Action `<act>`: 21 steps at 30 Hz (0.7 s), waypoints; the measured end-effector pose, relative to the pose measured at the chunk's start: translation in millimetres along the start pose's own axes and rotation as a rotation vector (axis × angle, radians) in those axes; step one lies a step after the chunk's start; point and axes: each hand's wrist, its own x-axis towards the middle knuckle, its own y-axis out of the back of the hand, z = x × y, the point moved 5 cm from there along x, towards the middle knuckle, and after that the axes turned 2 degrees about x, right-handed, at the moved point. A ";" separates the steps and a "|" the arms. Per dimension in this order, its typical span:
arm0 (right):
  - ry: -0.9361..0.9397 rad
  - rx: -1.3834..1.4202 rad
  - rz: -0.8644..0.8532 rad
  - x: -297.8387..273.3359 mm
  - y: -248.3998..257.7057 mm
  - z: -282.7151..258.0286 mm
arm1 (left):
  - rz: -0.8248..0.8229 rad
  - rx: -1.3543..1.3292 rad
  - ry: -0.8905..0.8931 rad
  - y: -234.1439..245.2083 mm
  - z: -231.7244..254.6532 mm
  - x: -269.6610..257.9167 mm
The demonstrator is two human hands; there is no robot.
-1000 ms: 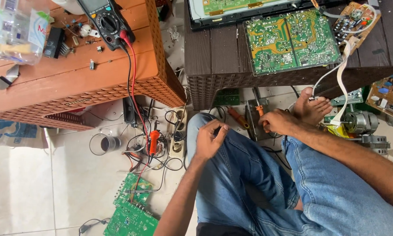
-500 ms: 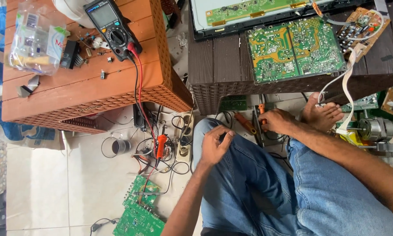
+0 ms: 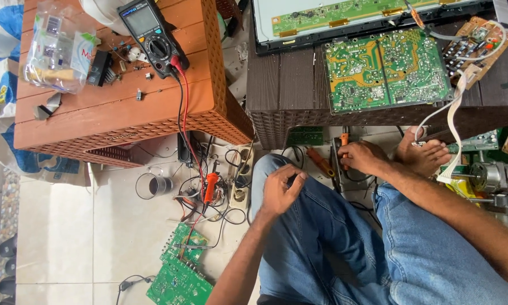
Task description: A person is soldering components on a circuit board as part of an electronics repair task, using a soldering iron and solder wire.
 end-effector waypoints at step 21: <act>-0.201 -0.205 -0.221 17.2 -23.8 37.1 | -0.124 0.199 0.005 -3.2 -20.2 -24.0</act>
